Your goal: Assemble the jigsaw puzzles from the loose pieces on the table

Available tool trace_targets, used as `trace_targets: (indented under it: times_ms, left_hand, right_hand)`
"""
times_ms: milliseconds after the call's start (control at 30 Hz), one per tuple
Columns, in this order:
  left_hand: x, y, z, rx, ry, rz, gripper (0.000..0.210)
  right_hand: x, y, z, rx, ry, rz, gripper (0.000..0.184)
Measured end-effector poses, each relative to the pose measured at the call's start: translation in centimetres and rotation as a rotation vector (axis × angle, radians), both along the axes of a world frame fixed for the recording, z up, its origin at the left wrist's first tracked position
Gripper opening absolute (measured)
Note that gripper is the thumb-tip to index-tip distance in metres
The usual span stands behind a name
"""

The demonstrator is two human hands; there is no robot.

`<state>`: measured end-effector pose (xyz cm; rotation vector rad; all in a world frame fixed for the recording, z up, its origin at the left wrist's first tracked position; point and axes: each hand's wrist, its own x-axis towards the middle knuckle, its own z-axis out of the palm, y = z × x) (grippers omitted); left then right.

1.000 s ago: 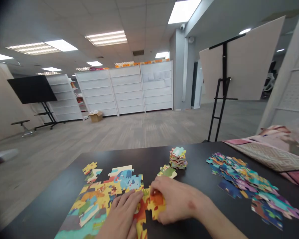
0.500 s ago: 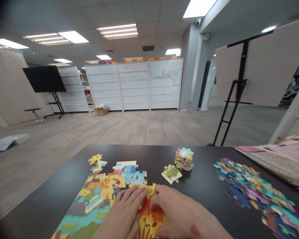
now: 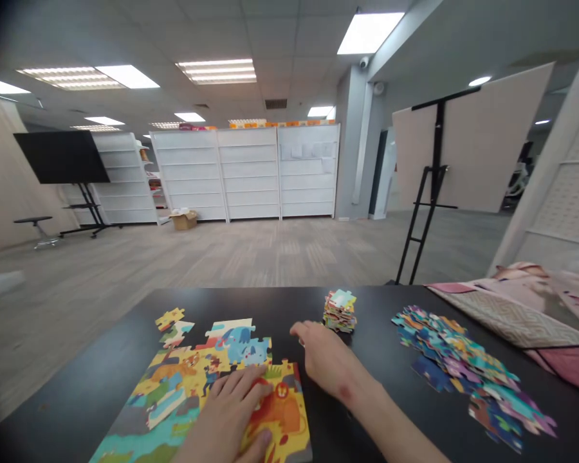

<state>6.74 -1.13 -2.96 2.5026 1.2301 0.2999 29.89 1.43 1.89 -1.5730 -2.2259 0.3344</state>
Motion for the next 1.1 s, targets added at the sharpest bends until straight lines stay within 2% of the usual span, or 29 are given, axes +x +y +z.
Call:
trace_targets:
  times_ms: [67, 167, 233, 367, 500, 533, 600, 700, 733, 800, 867, 1000, 1100]
  left_hand:
    - [0.0, 0.2, -0.3, -0.018, 0.029, 0.002, 0.049]
    - [-0.2, 0.6, -0.8, -0.037, 0.065, -0.028, 0.048]
    - [-0.3, 0.7, -1.2, -0.029, 0.057, -0.049, 0.051]
    - [-0.3, 0.2, -1.7, -0.004, -0.002, -0.037, 0.048]
    - [-1.9, 0.1, -0.6, 0.086, -0.199, 0.030, 0.045]
    - [-3.0, 0.5, -0.1, 0.111, -0.261, 0.061, 0.044]
    - [-6.0, 1.7, 1.0, 0.150, -0.362, 0.212, 0.038]
    - [-11.2, 3.6, 2.3, 0.149, -0.355, 0.475, 0.038]
    - [-12.8, 4.0, 2.5, 0.132, -0.333, 0.514, 0.038]
    - [-15.2, 4.2, 2.8, 0.059, -0.270, 0.531, 0.033]
    - [-16.5, 3.7, 2.8, -0.018, -0.215, 0.511, 0.033]
    - [-16.4, 2.4, 2.6, -0.114, -0.132, 0.487, 0.056]
    - [-15.7, 2.2, 2.7, -0.145, -0.102, 0.479, 0.050]
  right_hand:
    - [0.8, 1.2, -0.6, 0.080, 0.105, -0.116, 0.051]
    - [1.9, 2.2, -0.7, 0.086, 0.305, -0.256, 0.054]
    - [2.4, 2.4, -0.4, 0.058, 0.260, -0.307, 0.051]
    - [2.7, 2.2, -0.8, 0.030, 0.031, -0.235, 0.041]
    - [2.3, 2.0, -2.0, -0.044, -0.047, -0.134, 0.042]
    - [2.2, 2.0, -2.2, -0.056, -0.065, -0.114, 0.041]
    - [2.2, 2.1, -2.5, -0.065, -0.098, -0.084, 0.038]
    - [2.2, 2.3, -2.6, -0.050, -0.121, -0.074, 0.036]
    - [2.2, 2.4, -2.7, -0.041, -0.118, -0.078, 0.035]
    - [2.1, 2.5, -3.0, -0.025, -0.109, -0.085, 0.034]
    - [2.0, 2.5, -3.1, -0.030, -0.107, -0.086, 0.033]
    - [1.8, 2.4, -3.1, -0.056, -0.107, -0.070, 0.035]
    - [1.8, 2.3, -3.0, -0.066, -0.127, -0.067, 0.038]
